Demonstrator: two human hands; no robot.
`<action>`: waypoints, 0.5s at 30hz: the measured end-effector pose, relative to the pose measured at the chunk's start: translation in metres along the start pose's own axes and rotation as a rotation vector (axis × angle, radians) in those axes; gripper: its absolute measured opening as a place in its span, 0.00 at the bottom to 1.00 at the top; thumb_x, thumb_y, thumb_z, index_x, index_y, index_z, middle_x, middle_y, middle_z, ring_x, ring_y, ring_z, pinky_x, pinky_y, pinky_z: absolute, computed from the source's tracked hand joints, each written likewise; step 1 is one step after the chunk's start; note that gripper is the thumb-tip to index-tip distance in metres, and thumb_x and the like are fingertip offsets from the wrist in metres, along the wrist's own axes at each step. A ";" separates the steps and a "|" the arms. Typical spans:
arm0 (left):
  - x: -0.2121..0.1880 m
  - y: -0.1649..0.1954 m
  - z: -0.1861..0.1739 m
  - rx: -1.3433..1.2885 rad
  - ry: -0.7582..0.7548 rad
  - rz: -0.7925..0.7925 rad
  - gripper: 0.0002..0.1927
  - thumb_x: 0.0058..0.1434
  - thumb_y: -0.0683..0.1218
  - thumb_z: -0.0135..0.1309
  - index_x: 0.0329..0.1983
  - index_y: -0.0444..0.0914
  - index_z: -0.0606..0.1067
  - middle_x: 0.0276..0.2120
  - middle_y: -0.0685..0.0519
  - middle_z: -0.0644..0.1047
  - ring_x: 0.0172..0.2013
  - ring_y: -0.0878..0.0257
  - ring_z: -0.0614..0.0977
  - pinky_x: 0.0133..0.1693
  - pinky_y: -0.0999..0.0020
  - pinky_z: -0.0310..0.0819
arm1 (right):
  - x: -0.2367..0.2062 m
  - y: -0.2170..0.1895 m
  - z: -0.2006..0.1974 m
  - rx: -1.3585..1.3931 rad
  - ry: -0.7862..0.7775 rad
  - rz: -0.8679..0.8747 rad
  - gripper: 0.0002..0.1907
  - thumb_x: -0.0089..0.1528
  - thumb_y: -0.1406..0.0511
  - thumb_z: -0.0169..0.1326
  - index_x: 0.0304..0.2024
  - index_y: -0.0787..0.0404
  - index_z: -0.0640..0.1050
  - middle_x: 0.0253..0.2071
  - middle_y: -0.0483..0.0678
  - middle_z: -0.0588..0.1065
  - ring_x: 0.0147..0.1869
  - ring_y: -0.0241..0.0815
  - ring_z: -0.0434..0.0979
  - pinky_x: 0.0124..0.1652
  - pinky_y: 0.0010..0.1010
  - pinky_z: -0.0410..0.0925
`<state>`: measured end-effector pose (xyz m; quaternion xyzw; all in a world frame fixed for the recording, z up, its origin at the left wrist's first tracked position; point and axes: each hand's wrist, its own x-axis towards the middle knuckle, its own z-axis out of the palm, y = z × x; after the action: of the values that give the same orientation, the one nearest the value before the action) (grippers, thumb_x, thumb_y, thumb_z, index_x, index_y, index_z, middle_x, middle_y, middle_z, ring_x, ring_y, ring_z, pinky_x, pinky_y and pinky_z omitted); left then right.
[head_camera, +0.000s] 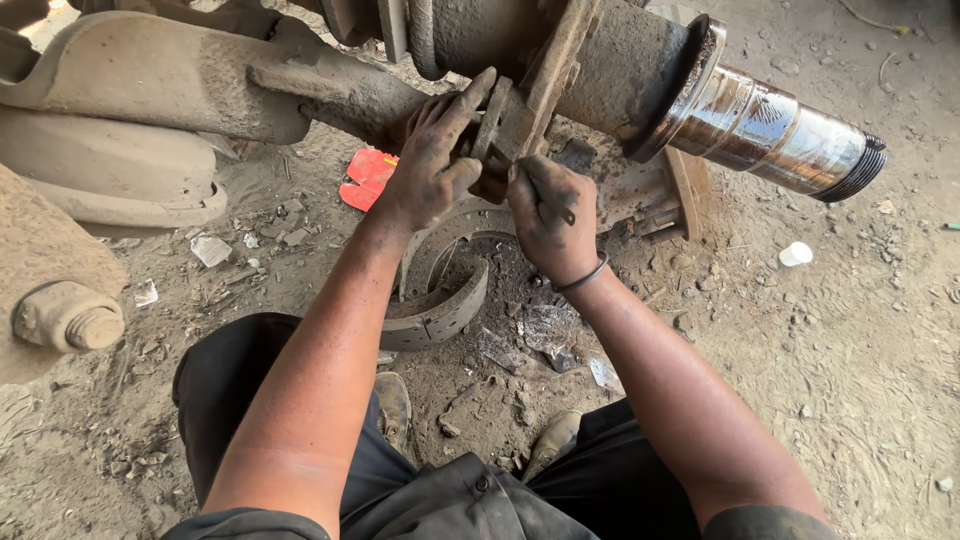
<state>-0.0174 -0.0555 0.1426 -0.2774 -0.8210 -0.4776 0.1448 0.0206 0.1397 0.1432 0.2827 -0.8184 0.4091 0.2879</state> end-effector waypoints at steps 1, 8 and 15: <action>-0.001 0.000 -0.001 -0.011 0.008 0.011 0.47 0.52 0.51 0.44 0.80 0.45 0.55 0.77 0.46 0.62 0.77 0.47 0.61 0.78 0.45 0.39 | -0.002 -0.001 -0.001 -0.013 -0.010 0.007 0.05 0.67 0.73 0.51 0.39 0.68 0.79 0.28 0.51 0.79 0.28 0.40 0.81 0.28 0.30 0.73; -0.004 0.004 -0.001 -0.031 0.040 0.057 0.42 0.58 0.52 0.40 0.80 0.44 0.56 0.77 0.46 0.64 0.74 0.49 0.66 0.78 0.48 0.45 | 0.000 0.001 0.004 -0.162 -0.007 -0.024 0.06 0.66 0.73 0.52 0.34 0.67 0.79 0.26 0.54 0.78 0.26 0.46 0.80 0.26 0.34 0.71; -0.002 0.004 0.001 -0.019 0.043 0.025 0.43 0.57 0.52 0.41 0.80 0.45 0.56 0.76 0.47 0.64 0.76 0.49 0.62 0.79 0.47 0.40 | 0.010 0.004 0.001 -0.103 0.068 -0.017 0.05 0.66 0.72 0.53 0.35 0.68 0.79 0.27 0.53 0.78 0.28 0.43 0.81 0.30 0.34 0.72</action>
<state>-0.0133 -0.0541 0.1442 -0.2788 -0.8096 -0.4893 0.1656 0.0110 0.1386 0.1479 0.2603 -0.8257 0.3733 0.3333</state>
